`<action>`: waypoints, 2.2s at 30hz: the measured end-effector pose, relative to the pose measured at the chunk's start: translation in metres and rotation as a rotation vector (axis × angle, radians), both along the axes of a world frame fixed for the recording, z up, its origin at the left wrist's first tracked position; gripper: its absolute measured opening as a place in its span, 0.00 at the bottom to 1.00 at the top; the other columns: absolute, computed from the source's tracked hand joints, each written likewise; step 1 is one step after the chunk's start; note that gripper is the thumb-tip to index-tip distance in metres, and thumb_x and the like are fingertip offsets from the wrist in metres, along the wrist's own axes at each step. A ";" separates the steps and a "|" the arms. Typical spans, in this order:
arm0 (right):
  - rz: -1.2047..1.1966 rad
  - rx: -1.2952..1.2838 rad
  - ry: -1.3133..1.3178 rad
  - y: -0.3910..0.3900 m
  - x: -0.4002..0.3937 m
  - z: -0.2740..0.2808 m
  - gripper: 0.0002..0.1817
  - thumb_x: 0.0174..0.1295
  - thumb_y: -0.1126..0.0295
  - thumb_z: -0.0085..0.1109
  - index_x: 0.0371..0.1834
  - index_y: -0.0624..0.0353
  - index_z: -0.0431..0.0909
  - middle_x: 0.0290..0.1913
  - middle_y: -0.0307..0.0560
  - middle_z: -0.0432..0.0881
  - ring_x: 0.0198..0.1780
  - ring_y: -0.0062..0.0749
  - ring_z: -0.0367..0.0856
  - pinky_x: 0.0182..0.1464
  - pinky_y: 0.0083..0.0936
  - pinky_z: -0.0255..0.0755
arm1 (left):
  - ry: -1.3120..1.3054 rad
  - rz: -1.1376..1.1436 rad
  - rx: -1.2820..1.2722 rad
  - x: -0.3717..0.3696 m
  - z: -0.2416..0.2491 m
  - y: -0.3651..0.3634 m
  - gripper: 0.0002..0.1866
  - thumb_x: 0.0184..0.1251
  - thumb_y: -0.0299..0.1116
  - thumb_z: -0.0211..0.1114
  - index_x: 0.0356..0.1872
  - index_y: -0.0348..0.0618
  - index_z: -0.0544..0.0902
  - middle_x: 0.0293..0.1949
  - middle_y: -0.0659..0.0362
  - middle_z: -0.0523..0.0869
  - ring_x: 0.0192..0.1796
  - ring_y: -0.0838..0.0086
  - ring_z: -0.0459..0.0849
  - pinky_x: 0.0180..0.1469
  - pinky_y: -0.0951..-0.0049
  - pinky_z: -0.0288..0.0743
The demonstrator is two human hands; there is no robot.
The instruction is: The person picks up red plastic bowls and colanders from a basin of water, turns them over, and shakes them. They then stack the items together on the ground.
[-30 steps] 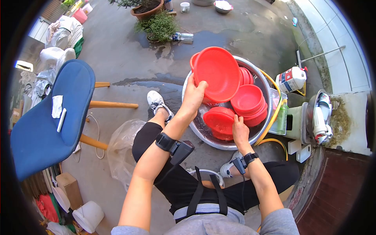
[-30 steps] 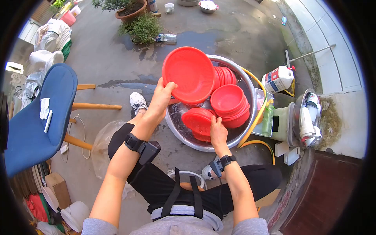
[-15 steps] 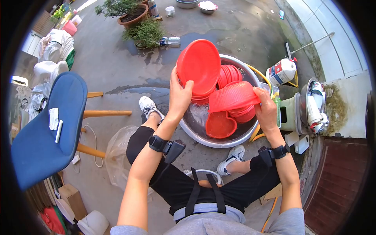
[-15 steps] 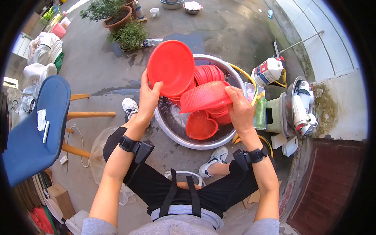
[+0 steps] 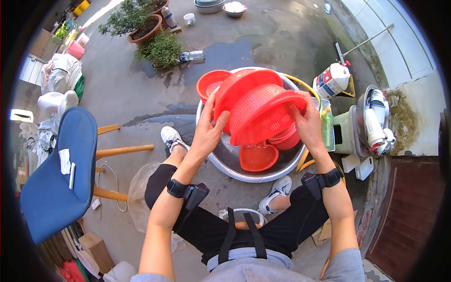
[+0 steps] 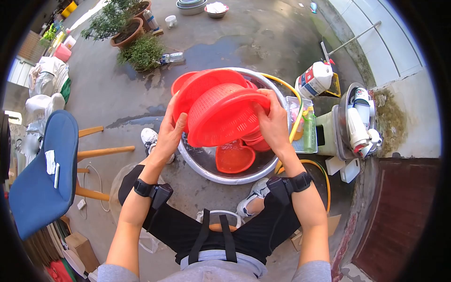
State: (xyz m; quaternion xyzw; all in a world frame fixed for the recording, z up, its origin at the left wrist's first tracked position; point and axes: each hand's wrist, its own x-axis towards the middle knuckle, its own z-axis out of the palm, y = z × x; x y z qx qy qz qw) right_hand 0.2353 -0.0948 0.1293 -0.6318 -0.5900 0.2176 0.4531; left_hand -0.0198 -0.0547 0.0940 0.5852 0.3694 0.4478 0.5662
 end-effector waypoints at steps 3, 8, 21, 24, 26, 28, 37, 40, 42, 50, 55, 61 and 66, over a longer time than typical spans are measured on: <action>0.017 0.106 -0.029 0.007 0.009 -0.018 0.11 0.64 0.75 0.59 0.49 0.61 0.75 0.45 0.50 0.83 0.47 0.39 0.83 0.50 0.30 0.74 | 0.009 -0.045 -0.004 0.001 0.009 -0.005 0.38 0.72 0.40 0.61 0.74 0.38 0.52 0.68 0.50 0.67 0.69 0.68 0.66 0.70 0.68 0.60; 0.004 0.083 0.058 0.004 0.004 -0.022 0.11 0.66 0.75 0.56 0.51 0.59 0.72 0.45 0.52 0.82 0.49 0.43 0.82 0.52 0.33 0.73 | 0.022 -0.083 0.024 0.004 0.009 -0.009 0.37 0.73 0.43 0.59 0.74 0.38 0.52 0.69 0.49 0.66 0.70 0.68 0.65 0.70 0.67 0.59; -0.053 -0.102 0.007 -0.007 -0.007 -0.015 0.15 0.67 0.70 0.55 0.55 0.58 0.68 0.46 0.61 0.83 0.52 0.56 0.80 0.50 0.40 0.74 | 0.051 -0.109 0.001 0.003 0.008 -0.017 0.38 0.72 0.40 0.61 0.74 0.37 0.52 0.67 0.49 0.67 0.68 0.67 0.68 0.69 0.66 0.62; -0.066 -0.040 0.019 -0.005 -0.013 -0.013 0.16 0.68 0.70 0.54 0.57 0.58 0.68 0.47 0.61 0.82 0.52 0.55 0.81 0.51 0.40 0.73 | 0.001 -0.066 -0.017 0.003 0.011 -0.016 0.35 0.73 0.40 0.58 0.73 0.37 0.54 0.67 0.49 0.68 0.67 0.68 0.69 0.68 0.68 0.62; -0.079 0.009 0.022 -0.002 -0.013 -0.013 0.16 0.69 0.70 0.53 0.57 0.59 0.68 0.47 0.61 0.82 0.51 0.54 0.81 0.52 0.40 0.73 | 0.028 -0.034 -0.055 0.003 0.009 -0.016 0.32 0.75 0.42 0.55 0.73 0.37 0.55 0.67 0.50 0.68 0.68 0.68 0.67 0.69 0.68 0.59; -0.111 0.152 -0.195 0.000 -0.011 -0.014 0.15 0.69 0.69 0.53 0.56 0.61 0.69 0.45 0.60 0.81 0.48 0.53 0.82 0.51 0.39 0.73 | 0.024 -0.021 -0.056 0.003 0.005 -0.015 0.31 0.76 0.43 0.52 0.72 0.37 0.56 0.67 0.50 0.68 0.69 0.68 0.66 0.70 0.68 0.58; -0.206 -0.019 0.135 -0.003 -0.018 -0.006 0.13 0.71 0.62 0.52 0.46 0.63 0.70 0.40 0.60 0.81 0.45 0.56 0.81 0.45 0.41 0.72 | -0.117 0.021 -0.401 0.003 -0.010 -0.015 0.34 0.76 0.56 0.45 0.71 0.40 0.60 0.65 0.56 0.71 0.66 0.71 0.70 0.66 0.67 0.65; -0.201 0.003 0.092 -0.001 -0.012 -0.015 0.14 0.71 0.62 0.53 0.46 0.63 0.69 0.39 0.59 0.82 0.41 0.49 0.83 0.43 0.37 0.73 | -0.176 0.047 -0.597 0.005 -0.005 -0.019 0.24 0.76 0.38 0.53 0.66 0.37 0.67 0.62 0.53 0.75 0.63 0.71 0.73 0.65 0.70 0.66; -0.196 -0.008 0.162 0.002 -0.008 -0.020 0.12 0.70 0.65 0.54 0.45 0.63 0.69 0.38 0.58 0.83 0.40 0.43 0.83 0.42 0.34 0.73 | -0.093 0.057 -0.510 0.005 -0.016 -0.020 0.24 0.68 0.24 0.55 0.65 0.38 0.68 0.61 0.55 0.76 0.62 0.70 0.74 0.63 0.70 0.68; -0.104 0.205 0.353 0.001 -0.009 -0.002 0.15 0.60 0.79 0.62 0.29 0.58 0.61 0.33 0.50 0.83 0.42 0.27 0.81 0.44 0.24 0.74 | 0.277 0.361 0.135 -0.009 -0.021 0.003 0.28 0.61 0.14 0.50 0.66 0.39 0.66 0.60 0.49 0.75 0.63 0.60 0.73 0.65 0.66 0.64; 0.135 0.313 0.082 -0.002 -0.013 -0.001 0.18 0.52 0.82 0.64 0.27 0.58 0.60 0.39 0.52 0.81 0.43 0.34 0.82 0.45 0.22 0.74 | 0.461 0.452 0.487 -0.009 0.017 0.002 0.28 0.66 0.14 0.50 0.68 0.39 0.64 0.64 0.50 0.71 0.67 0.62 0.69 0.68 0.67 0.62; 0.194 0.441 -0.019 -0.003 -0.022 0.002 0.17 0.48 0.83 0.64 0.26 0.59 0.61 0.40 0.51 0.77 0.42 0.39 0.80 0.43 0.26 0.74 | 0.408 0.442 0.714 -0.011 0.012 0.002 0.33 0.62 0.19 0.62 0.69 0.40 0.62 0.64 0.50 0.70 0.66 0.59 0.70 0.67 0.64 0.64; 0.203 0.367 -0.097 -0.008 -0.020 0.004 0.16 0.49 0.81 0.64 0.26 0.60 0.61 0.39 0.51 0.76 0.41 0.39 0.78 0.42 0.27 0.72 | 0.462 0.416 0.791 -0.009 0.017 -0.002 0.33 0.63 0.22 0.65 0.68 0.39 0.62 0.64 0.51 0.71 0.67 0.61 0.69 0.67 0.64 0.65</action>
